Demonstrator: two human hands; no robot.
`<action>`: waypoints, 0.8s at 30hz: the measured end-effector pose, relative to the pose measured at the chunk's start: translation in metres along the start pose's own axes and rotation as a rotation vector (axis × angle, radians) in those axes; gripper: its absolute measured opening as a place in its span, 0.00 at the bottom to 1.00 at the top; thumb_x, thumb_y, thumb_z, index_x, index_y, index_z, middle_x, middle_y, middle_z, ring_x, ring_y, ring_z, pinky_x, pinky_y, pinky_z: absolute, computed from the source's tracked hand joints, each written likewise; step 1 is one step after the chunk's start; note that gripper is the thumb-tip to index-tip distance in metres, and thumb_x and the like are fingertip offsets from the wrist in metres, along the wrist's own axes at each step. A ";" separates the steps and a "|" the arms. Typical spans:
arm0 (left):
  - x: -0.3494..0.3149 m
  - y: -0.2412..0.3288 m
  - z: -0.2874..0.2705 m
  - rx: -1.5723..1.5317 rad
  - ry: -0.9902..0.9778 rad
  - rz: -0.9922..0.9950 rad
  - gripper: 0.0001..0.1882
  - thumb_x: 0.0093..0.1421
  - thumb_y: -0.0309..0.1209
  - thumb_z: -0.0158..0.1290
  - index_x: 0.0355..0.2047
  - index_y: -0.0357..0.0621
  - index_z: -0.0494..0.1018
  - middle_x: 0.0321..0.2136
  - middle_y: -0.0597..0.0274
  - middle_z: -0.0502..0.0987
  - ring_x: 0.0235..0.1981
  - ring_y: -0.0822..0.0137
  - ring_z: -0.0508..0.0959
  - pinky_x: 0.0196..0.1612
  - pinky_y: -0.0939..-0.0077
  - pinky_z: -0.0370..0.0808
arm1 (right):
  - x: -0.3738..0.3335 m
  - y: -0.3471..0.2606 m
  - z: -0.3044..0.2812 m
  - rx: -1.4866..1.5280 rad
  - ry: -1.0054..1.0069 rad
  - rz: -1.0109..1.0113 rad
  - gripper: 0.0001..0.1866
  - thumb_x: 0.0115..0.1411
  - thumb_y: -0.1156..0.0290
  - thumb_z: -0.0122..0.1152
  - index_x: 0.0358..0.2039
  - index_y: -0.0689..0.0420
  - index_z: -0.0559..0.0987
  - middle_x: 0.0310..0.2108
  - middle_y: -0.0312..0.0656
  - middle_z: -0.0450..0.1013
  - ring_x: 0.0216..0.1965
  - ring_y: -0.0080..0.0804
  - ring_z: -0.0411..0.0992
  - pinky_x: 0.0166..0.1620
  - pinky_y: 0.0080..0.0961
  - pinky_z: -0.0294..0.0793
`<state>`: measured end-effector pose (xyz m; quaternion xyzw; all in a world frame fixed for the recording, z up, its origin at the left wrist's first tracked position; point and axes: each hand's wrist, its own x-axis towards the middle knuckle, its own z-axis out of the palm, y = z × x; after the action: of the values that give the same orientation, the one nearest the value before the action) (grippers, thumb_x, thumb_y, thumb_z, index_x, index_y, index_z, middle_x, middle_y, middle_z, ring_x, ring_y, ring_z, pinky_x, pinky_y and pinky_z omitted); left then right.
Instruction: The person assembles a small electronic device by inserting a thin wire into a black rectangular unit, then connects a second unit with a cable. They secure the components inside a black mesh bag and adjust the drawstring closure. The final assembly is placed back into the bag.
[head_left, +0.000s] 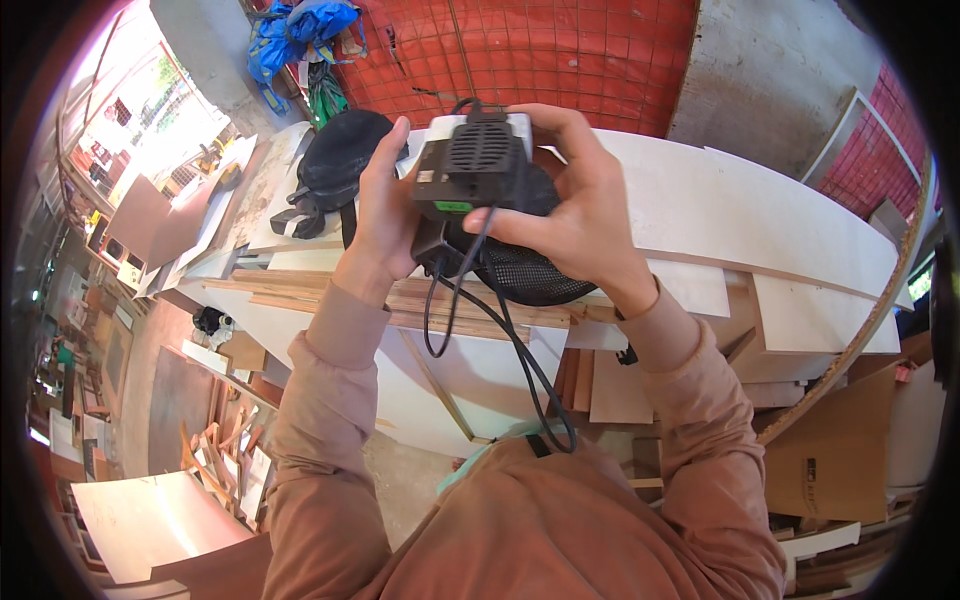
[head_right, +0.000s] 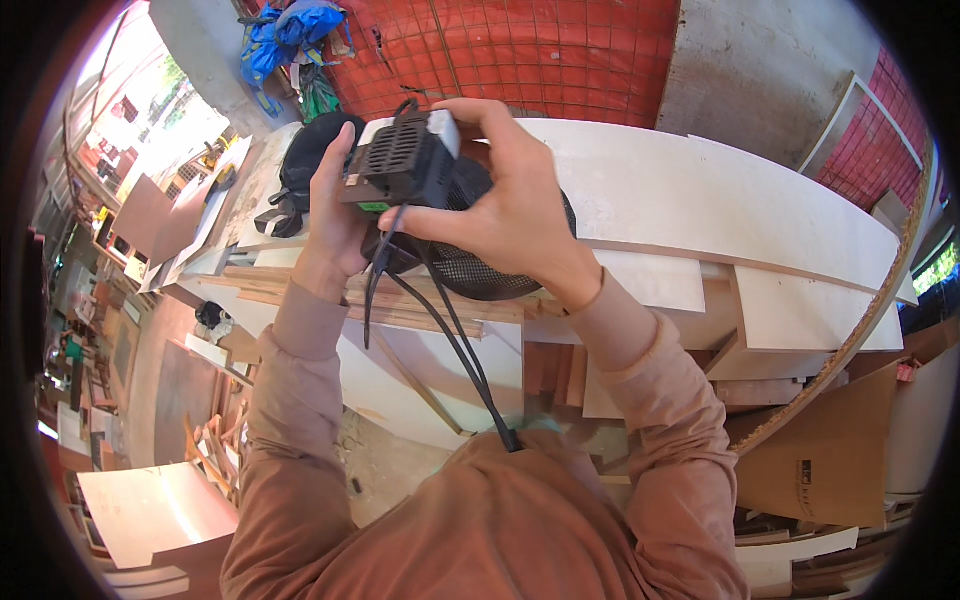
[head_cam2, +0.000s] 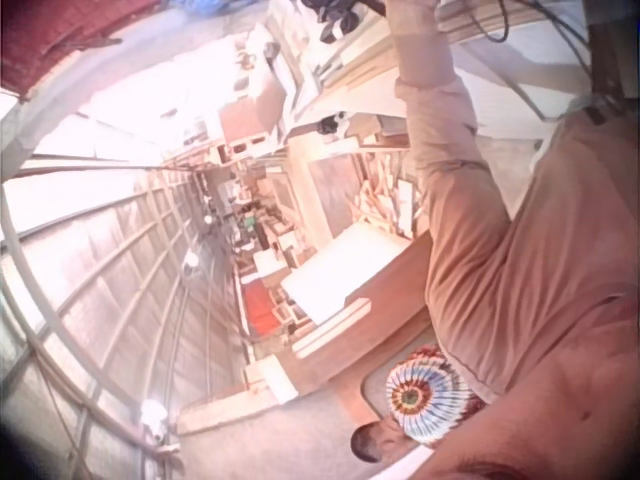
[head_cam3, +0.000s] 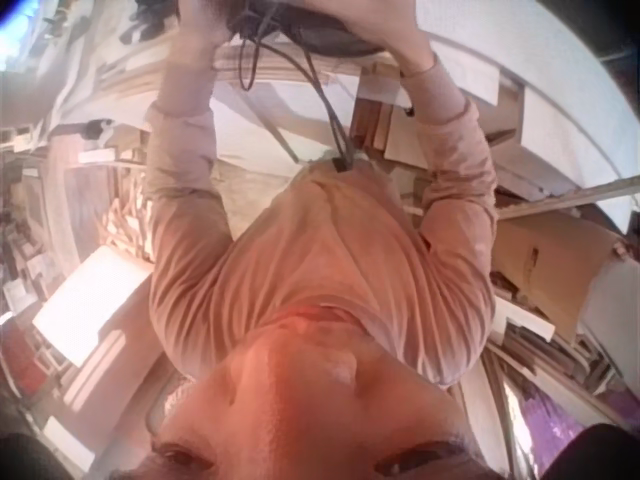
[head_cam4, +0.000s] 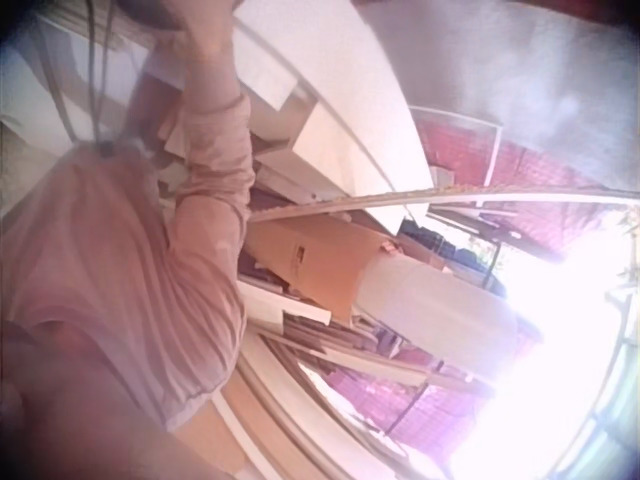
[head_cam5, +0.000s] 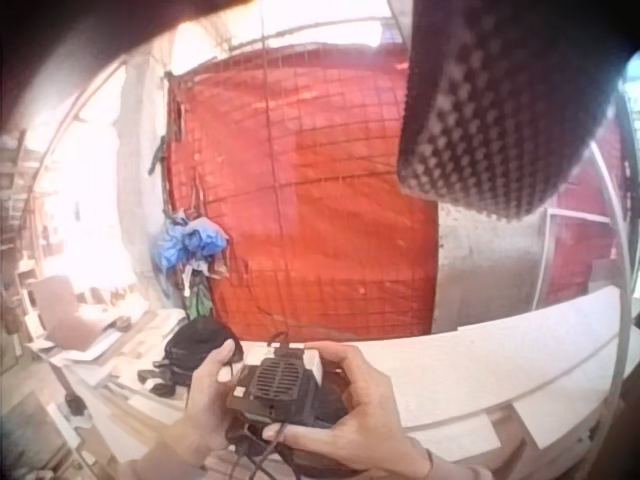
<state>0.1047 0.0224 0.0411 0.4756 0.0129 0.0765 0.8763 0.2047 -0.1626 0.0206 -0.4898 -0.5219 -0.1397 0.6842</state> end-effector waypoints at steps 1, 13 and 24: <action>0.002 -0.002 -0.004 0.015 -0.013 0.045 0.40 0.73 0.64 0.45 0.65 0.40 0.71 0.55 0.49 0.82 0.53 0.57 0.84 0.60 0.61 0.80 | 0.003 0.003 0.004 -0.039 -0.029 -0.012 0.46 0.40 0.62 0.92 0.56 0.65 0.76 0.43 0.45 0.81 0.45 0.31 0.82 0.50 0.30 0.82; 0.004 -0.004 -0.017 -0.025 0.029 0.041 0.29 0.74 0.51 0.51 0.57 0.36 0.77 0.48 0.48 0.85 0.46 0.55 0.88 0.54 0.58 0.86 | 0.021 0.006 0.013 -0.148 -0.221 0.098 0.42 0.45 0.55 0.89 0.54 0.65 0.77 0.43 0.48 0.81 0.44 0.38 0.82 0.51 0.34 0.81; -0.022 0.007 -0.015 -0.106 0.125 0.021 0.43 0.73 0.62 0.46 0.67 0.33 0.68 0.53 0.27 0.79 0.47 0.38 0.86 0.45 0.42 0.88 | 0.045 0.014 -0.058 -0.468 -0.901 0.436 0.39 0.53 0.49 0.83 0.58 0.59 0.78 0.58 0.52 0.76 0.58 0.48 0.76 0.58 0.43 0.77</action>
<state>0.0804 0.0354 0.0374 0.4229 0.0585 0.1159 0.8968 0.2671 -0.1889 0.0524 -0.7369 -0.6046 0.1160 0.2793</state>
